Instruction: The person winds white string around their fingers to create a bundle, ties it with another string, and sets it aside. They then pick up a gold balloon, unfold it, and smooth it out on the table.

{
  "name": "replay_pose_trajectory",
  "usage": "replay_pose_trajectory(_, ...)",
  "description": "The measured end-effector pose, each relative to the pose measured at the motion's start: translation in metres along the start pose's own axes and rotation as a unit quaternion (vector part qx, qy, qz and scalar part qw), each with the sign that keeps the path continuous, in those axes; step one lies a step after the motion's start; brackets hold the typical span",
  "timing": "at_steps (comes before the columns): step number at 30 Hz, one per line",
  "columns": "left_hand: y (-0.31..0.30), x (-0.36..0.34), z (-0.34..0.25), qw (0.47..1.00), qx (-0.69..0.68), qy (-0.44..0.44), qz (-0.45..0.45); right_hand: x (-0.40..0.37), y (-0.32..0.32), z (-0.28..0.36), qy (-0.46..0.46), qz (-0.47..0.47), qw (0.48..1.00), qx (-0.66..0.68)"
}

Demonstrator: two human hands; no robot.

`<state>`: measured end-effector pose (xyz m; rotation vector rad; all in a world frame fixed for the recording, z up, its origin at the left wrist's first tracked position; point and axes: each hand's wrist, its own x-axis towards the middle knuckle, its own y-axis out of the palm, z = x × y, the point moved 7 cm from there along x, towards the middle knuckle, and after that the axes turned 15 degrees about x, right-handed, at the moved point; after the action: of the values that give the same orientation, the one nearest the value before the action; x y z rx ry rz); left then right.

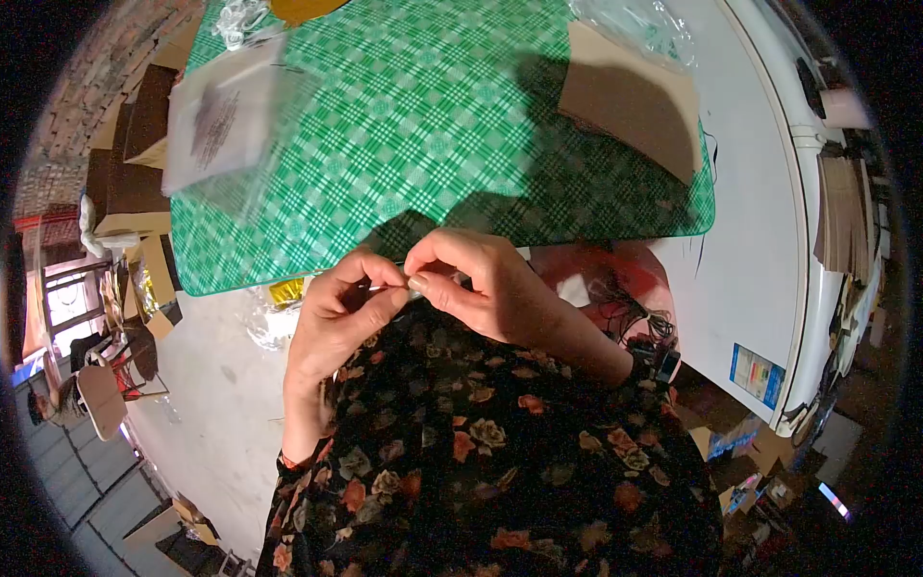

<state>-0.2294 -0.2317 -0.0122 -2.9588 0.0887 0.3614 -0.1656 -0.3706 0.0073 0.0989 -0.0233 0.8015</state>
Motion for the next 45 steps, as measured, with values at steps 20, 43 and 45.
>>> replay_pose_trajectory(20,-0.005,0.005,-0.018,0.980,0.192,0.057,-0.004,0.001,0.000,0.008,-0.024,0.024,0.996,-0.078)
replay_pose_trajectory(43,0.010,0.003,-0.028,0.996,-0.049,0.028,0.066,0.002,-0.004,0.014,-0.089,-0.096,0.989,-0.070)
replay_pose_trajectory(45,0.003,0.004,-0.034,0.992,-0.057,0.067,0.094,0.003,-0.004,0.012,-0.108,-0.091,0.987,-0.075)
